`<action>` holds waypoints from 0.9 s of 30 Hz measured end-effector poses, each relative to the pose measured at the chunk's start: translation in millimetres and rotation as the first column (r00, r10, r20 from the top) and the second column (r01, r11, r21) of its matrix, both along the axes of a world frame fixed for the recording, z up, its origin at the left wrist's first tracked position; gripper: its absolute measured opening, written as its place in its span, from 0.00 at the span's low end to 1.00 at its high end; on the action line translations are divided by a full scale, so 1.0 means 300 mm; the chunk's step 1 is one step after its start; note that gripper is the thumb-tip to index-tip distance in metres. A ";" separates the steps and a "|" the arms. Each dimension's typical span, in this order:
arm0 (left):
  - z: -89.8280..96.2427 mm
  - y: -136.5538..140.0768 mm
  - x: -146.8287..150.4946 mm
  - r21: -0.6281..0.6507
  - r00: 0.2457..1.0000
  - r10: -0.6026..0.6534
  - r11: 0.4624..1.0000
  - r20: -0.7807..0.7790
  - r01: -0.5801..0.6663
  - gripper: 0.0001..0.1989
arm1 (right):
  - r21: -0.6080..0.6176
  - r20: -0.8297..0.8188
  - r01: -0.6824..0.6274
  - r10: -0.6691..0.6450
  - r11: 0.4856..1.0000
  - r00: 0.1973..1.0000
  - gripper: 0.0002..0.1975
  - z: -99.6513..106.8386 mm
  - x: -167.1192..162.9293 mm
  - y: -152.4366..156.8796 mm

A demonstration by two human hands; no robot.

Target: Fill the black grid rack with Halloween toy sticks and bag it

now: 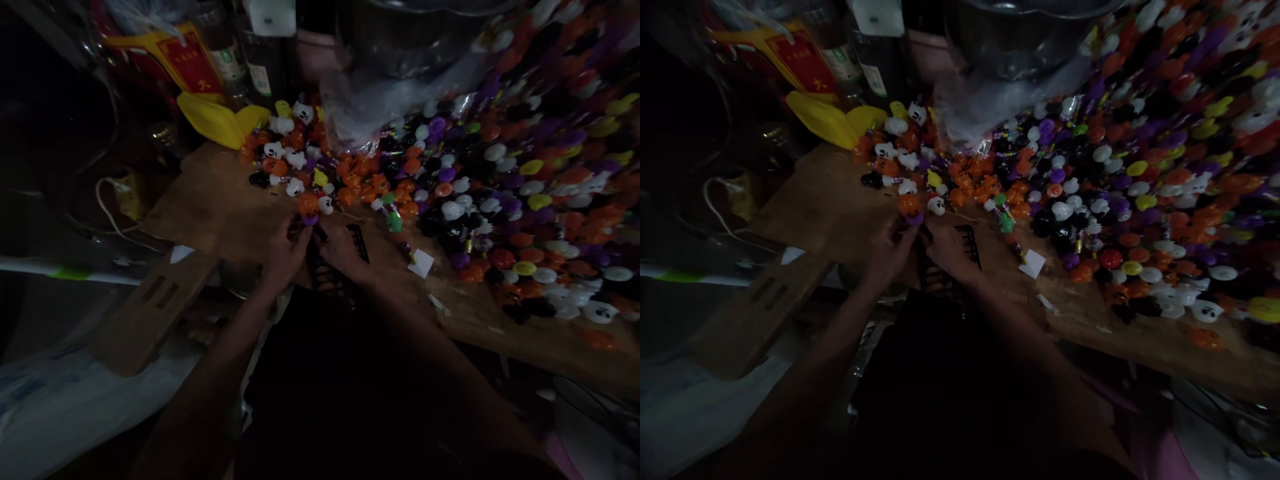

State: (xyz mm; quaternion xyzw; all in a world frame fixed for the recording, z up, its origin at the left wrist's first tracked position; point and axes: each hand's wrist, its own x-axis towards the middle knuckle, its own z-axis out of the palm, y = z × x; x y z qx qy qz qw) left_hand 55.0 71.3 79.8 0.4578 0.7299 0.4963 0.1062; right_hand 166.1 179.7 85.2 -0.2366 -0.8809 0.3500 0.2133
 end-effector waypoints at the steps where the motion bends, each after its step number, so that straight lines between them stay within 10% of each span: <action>1: -0.007 -0.002 0.004 -0.010 1.000 -0.007 1.000 -0.012 0.007 0.18 | -0.010 -0.006 -0.007 0.007 1.000 1.000 0.14 0.002 0.001 0.002; 6: -0.050 -0.040 0.043 -0.105 0.994 -0.037 0.994 -0.100 0.027 0.28 | -0.127 -0.105 0.049 -0.063 0.991 0.993 0.05 0.004 0.005 0.011; 20: -0.030 -0.104 0.058 -0.130 0.907 0.092 0.979 -0.412 -0.159 0.13 | -0.256 -0.086 0.039 -0.063 0.966 0.994 0.06 0.138 0.068 0.011; 27: -0.059 -0.179 0.124 -0.065 0.855 0.230 0.954 -0.464 -0.292 0.14 | -0.349 -0.070 0.090 -0.121 0.933 0.990 0.05 0.030 0.080 -0.070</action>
